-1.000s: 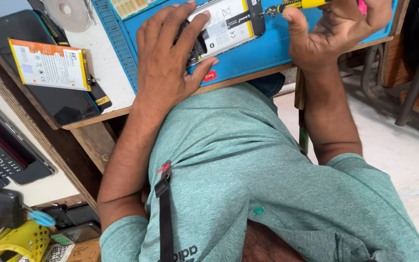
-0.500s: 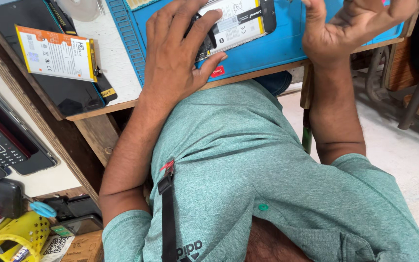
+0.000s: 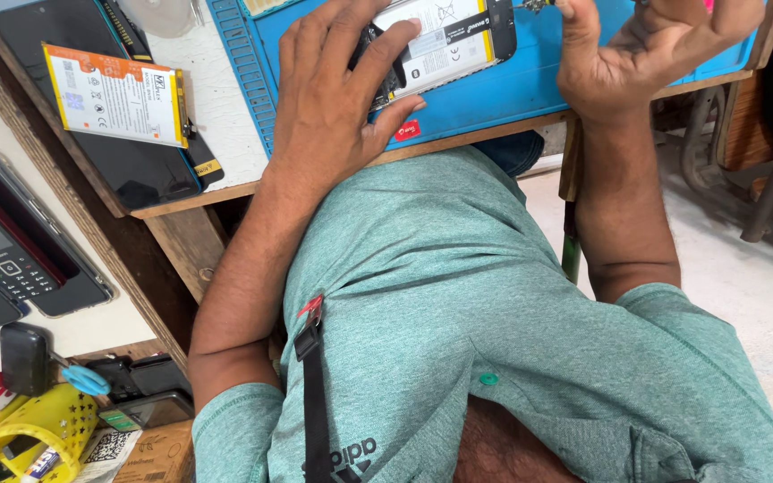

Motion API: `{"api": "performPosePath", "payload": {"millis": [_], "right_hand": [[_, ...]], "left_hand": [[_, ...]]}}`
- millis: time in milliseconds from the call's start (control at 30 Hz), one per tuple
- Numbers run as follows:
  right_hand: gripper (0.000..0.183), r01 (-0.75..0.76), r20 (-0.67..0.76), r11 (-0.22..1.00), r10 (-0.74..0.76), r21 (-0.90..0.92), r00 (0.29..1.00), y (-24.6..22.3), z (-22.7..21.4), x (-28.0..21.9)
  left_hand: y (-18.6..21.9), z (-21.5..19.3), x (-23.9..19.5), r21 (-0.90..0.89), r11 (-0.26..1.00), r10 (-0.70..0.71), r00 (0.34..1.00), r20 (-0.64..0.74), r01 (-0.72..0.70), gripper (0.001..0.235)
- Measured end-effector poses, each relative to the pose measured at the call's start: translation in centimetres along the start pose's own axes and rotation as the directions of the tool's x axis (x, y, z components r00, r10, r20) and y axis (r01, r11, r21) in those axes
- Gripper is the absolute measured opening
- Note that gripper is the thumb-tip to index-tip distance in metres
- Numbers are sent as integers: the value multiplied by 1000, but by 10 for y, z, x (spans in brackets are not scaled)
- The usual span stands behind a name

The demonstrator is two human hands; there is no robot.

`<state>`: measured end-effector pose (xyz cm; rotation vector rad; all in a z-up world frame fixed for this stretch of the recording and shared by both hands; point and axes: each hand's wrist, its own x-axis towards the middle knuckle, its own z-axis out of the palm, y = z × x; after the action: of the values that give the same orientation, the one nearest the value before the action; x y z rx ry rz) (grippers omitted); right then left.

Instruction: The person uses a yellow-handled screwdriver to repeatedly tighten and loosen screws on the internal metal bracket of a disassembled smartphone. The phone remains open on a blue mat while the person adjusts the screwdriver and repositions the device.

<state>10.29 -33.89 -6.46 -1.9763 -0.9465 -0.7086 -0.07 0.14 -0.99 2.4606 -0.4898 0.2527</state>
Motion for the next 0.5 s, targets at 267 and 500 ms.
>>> {"api": "performPosePath", "payload": {"millis": [267, 500], "right_hand": [[84, 21, -2, 994, -21, -111, 1000, 9, 1, -6], [83, 59, 23, 991, -57, -123, 998, 4, 6, 2]], "left_hand": [[-2, 3, -1, -2, 1000, 9, 1000, -22, -9, 66], [-1, 1, -1, 0, 1000, 4, 1000, -15, -4, 65]]}}
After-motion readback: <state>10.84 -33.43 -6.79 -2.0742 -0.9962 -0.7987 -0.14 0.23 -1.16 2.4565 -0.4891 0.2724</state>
